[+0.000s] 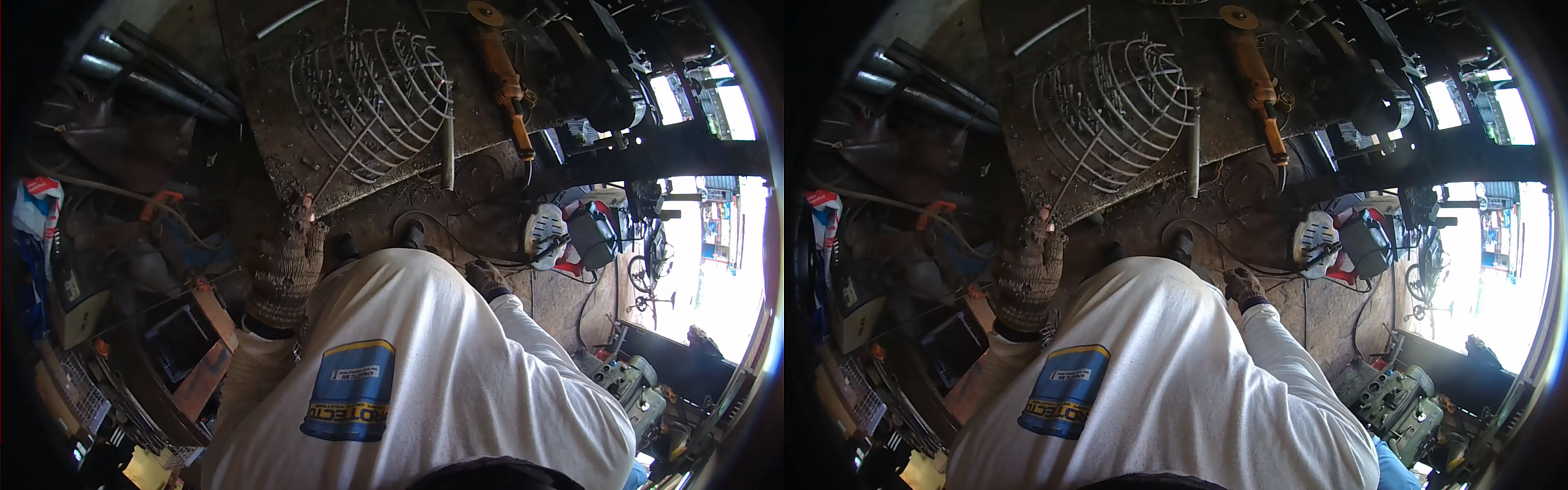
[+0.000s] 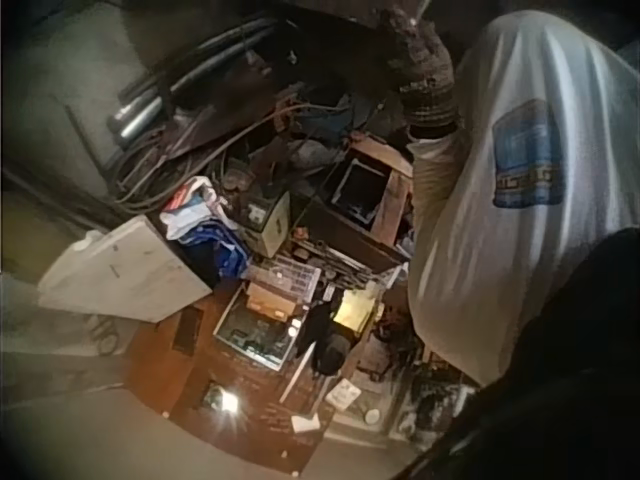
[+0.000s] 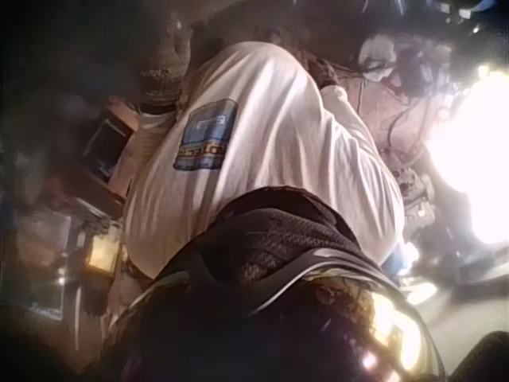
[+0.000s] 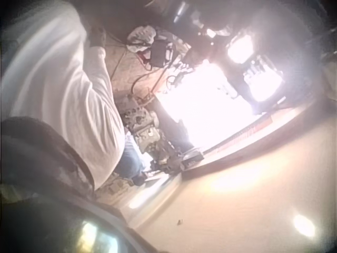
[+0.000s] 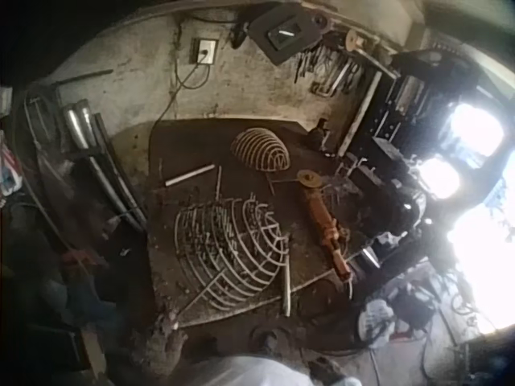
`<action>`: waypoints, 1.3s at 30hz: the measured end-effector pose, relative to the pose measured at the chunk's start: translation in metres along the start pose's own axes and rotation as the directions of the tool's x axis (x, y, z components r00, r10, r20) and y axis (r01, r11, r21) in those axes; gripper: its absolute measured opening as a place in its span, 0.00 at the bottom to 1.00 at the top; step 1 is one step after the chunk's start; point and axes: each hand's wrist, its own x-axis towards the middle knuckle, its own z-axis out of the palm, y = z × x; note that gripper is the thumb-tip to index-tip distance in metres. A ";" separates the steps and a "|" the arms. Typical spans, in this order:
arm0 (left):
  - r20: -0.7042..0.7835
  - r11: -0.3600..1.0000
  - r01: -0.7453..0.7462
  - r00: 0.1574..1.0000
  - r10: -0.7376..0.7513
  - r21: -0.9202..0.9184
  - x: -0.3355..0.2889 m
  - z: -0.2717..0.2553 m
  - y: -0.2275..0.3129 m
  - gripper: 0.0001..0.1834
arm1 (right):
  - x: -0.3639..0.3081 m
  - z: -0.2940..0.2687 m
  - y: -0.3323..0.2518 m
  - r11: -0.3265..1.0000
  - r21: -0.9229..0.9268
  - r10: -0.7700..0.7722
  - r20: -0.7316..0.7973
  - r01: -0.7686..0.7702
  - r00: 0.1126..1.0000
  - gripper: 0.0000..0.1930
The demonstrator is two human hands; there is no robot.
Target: The person hammers metal rods to shape them around a circular frame, welds the rods into place with a welding tool, and grinds the finished cage using a power grinder.
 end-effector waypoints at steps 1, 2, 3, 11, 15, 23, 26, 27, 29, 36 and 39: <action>0.020 1.000 0.021 1.000 -0.021 0.003 -0.002 0.005 0.002 0.22 | 0.000 -0.002 0.001 0.913 -0.317 -0.255 0.049 0.257 0.966 0.33; 0.039 0.999 0.039 0.998 -0.040 0.005 -0.004 0.009 0.004 0.23 | 0.002 -0.002 0.002 0.807 -0.457 -0.364 0.113 0.374 0.924 0.34; 0.059 0.999 0.020 0.998 -0.022 0.027 -0.002 0.015 0.005 0.23 | 0.002 -0.004 0.003 0.667 -0.576 -0.466 0.171 0.472 0.868 0.34; 0.064 0.976 0.056 0.997 -0.044 -0.210 0.037 -0.002 -0.004 0.20 | -0.012 0.011 -0.023 0.956 -0.245 -0.166 0.016 0.165 0.986 0.34; -0.051 0.981 0.017 0.998 -0.027 -0.194 0.050 0.002 -0.003 0.18 | -0.021 0.013 -0.024 0.982 -0.165 -0.096 -0.019 0.092 0.995 0.35; 0.077 0.998 -0.050 0.996 0.047 0.031 0.059 -0.001 -0.003 0.16 | -0.042 0.027 -0.046 0.999 0.001 -0.034 -0.024 0.034 0.999 0.27; -0.074 0.669 0.088 0.975 -0.210 -0.738 0.060 0.015 -0.022 0.19 | -0.061 0.032 -0.060 1.000 -0.024 -0.018 -0.129 0.015 0.991 0.20; 0.024 0.587 0.236 0.938 -0.346 -0.775 0.051 0.029 -0.026 0.21 | -0.060 0.031 -0.060 1.000 -0.017 -0.019 -0.133 0.017 0.991 0.20; 0.131 0.488 0.373 0.878 -0.460 -0.789 0.057 0.026 -0.035 0.23 | -0.057 0.030 -0.056 0.997 -0.057 -0.049 -0.097 0.044 0.994 0.20; 0.739 -0.112 0.762 0.565 -0.366 -0.638 0.121 0.072 -0.064 0.24 | -0.050 0.030 -0.067 0.986 -0.151 -0.086 -0.052 0.077 0.995 0.19; 0.676 0.285 0.770 0.638 -0.368 -0.571 0.142 0.088 -0.056 0.25 | -0.052 0.028 -0.077 0.985 -0.162 -0.068 -0.066 0.056 0.995 0.19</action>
